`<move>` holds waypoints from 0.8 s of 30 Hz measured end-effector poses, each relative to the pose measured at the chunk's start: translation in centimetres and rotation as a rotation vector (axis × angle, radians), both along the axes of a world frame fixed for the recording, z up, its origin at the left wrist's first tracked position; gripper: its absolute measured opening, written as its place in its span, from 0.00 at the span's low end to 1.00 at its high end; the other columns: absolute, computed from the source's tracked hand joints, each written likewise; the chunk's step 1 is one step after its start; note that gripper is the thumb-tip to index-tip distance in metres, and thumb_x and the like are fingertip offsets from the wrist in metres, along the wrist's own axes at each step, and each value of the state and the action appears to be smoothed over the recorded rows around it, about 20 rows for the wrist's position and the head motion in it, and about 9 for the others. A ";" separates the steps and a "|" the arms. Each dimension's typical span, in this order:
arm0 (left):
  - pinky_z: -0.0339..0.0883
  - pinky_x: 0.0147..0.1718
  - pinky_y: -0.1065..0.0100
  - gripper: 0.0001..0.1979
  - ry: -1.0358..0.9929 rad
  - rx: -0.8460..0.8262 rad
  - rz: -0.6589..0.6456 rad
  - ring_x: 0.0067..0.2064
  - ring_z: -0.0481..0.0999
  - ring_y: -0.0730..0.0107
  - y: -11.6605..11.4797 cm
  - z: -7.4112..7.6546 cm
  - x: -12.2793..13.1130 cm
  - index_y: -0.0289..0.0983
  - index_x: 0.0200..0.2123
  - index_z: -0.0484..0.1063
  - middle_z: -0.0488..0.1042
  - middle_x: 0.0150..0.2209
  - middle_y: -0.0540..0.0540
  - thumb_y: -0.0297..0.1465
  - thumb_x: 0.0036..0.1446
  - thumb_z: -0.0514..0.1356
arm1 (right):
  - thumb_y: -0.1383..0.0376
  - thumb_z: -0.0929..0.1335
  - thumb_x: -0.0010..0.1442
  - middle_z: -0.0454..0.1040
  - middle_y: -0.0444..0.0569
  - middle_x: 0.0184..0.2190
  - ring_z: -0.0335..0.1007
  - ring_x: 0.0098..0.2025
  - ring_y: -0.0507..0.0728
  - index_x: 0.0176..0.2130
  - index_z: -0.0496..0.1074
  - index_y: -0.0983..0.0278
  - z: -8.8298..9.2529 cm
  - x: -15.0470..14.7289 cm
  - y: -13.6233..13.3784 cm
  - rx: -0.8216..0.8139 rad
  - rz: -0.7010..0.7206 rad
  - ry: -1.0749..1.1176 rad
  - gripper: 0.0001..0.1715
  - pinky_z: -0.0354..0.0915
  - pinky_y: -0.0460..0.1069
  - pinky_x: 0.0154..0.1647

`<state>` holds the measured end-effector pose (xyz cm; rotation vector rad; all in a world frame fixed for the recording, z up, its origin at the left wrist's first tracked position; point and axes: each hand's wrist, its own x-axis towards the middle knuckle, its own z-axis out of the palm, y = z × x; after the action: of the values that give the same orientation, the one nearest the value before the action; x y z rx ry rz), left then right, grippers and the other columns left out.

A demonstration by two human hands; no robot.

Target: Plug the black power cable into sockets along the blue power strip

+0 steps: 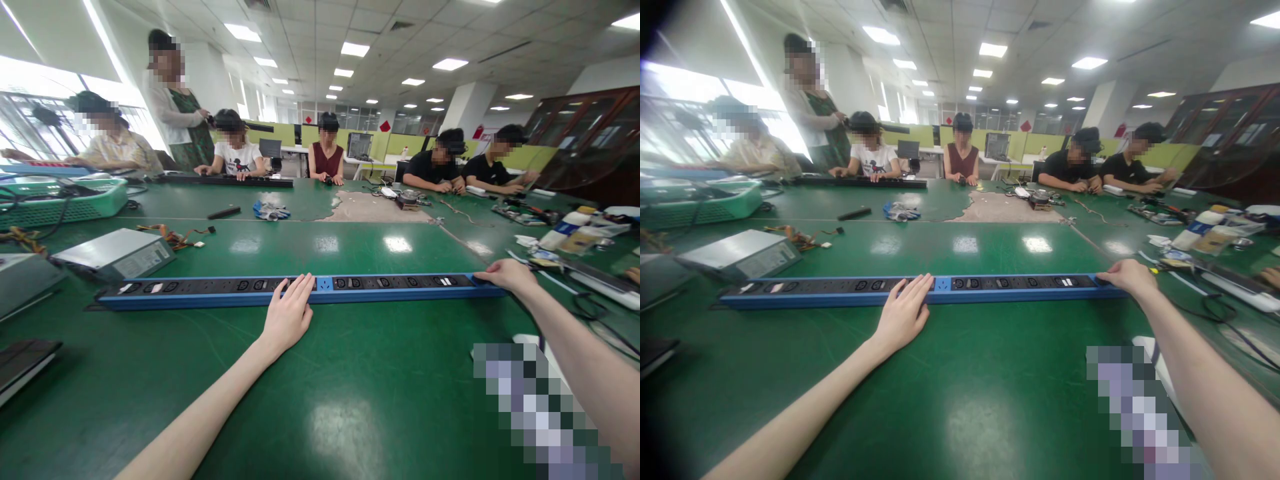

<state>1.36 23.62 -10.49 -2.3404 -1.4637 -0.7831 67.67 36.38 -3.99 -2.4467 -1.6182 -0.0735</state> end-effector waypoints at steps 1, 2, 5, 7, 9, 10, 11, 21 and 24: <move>0.46 0.74 0.48 0.39 0.000 0.001 0.001 0.74 0.57 0.58 0.0 0.0 0.0 0.44 0.77 0.45 0.55 0.74 0.47 0.25 0.65 0.52 | 0.35 0.73 0.45 0.81 0.56 0.37 0.75 0.38 0.63 0.36 0.79 0.58 -0.2 0.2 0.0 -0.026 -0.018 0.000 0.33 0.65 0.54 0.40; 0.46 0.74 0.48 0.39 0.001 0.001 0.004 0.74 0.57 0.58 0.0 0.0 0.0 0.44 0.77 0.46 0.55 0.74 0.47 0.25 0.65 0.52 | 0.35 0.73 0.47 0.81 0.56 0.39 0.76 0.40 0.63 0.37 0.79 0.58 -0.3 0.4 0.0 -0.041 -0.032 0.001 0.33 0.65 0.54 0.40; 0.46 0.74 0.48 0.39 0.009 -0.001 0.011 0.74 0.57 0.59 0.1 0.0 0.1 0.44 0.77 0.46 0.55 0.74 0.48 0.25 0.65 0.52 | 0.36 0.72 0.48 0.82 0.54 0.42 0.76 0.42 0.63 0.40 0.79 0.57 -0.7 0.7 -0.1 -0.025 -0.047 0.020 0.33 0.65 0.53 0.41; 0.45 0.74 0.49 0.39 0.015 -0.003 0.011 0.74 0.57 0.59 0.1 0.0 0.1 0.43 0.77 0.47 0.55 0.74 0.48 0.26 0.65 0.52 | 0.36 0.73 0.48 0.82 0.54 0.43 0.76 0.42 0.63 0.40 0.79 0.57 -0.8 0.8 -0.2 -0.040 -0.055 0.036 0.33 0.65 0.53 0.41; 0.46 0.74 0.48 0.39 0.017 0.001 0.012 0.74 0.57 0.58 0.1 0.0 0.0 0.43 0.77 0.47 0.55 0.74 0.47 0.25 0.65 0.52 | 0.36 0.73 0.47 0.82 0.54 0.43 0.76 0.43 0.63 0.40 0.79 0.57 -0.9 0.8 -0.3 -0.038 -0.063 0.039 0.33 0.65 0.53 0.41; 0.46 0.73 0.48 0.39 0.017 0.004 0.012 0.74 0.57 0.58 0.1 0.0 0.0 0.43 0.77 0.46 0.55 0.74 0.47 0.25 0.65 0.52 | 0.36 0.73 0.48 0.82 0.54 0.43 0.76 0.43 0.63 0.40 0.79 0.57 -1.0 0.9 -0.3 -0.025 -0.063 0.039 0.33 0.65 0.53 0.41; 0.47 0.73 0.48 0.39 0.016 0.008 0.013 0.74 0.58 0.57 0.1 0.0 0.0 0.43 0.77 0.46 0.55 0.74 0.47 0.25 0.65 0.52 | 0.36 0.73 0.48 0.82 0.54 0.43 0.76 0.43 0.63 0.41 0.79 0.57 -1.1 0.9 -0.3 -0.011 -0.061 0.040 0.33 0.65 0.53 0.41; 0.46 0.74 0.49 0.38 0.017 0.003 0.011 0.74 0.56 0.60 0.0 0.0 -0.1 0.43 0.77 0.47 0.55 0.74 0.48 0.25 0.65 0.52 | 0.36 0.74 0.47 0.82 0.53 0.42 0.75 0.41 0.63 0.39 0.80 0.57 -0.9 2.1 0.3 -0.028 -0.029 0.079 0.32 0.65 0.53 0.42; 0.46 0.74 0.49 0.38 0.019 -0.005 0.009 0.75 0.56 0.60 0.0 0.1 -0.1 0.43 0.77 0.48 0.55 0.74 0.48 0.25 0.65 0.52 | 0.36 0.74 0.46 0.82 0.54 0.41 0.75 0.40 0.63 0.38 0.80 0.58 -0.8 2.2 0.3 -0.056 -0.034 0.124 0.32 0.64 0.53 0.40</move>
<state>1.29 23.65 -10.42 -2.3367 -1.4688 -0.7537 69.87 36.65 -4.80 -2.4667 -1.5461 0.1175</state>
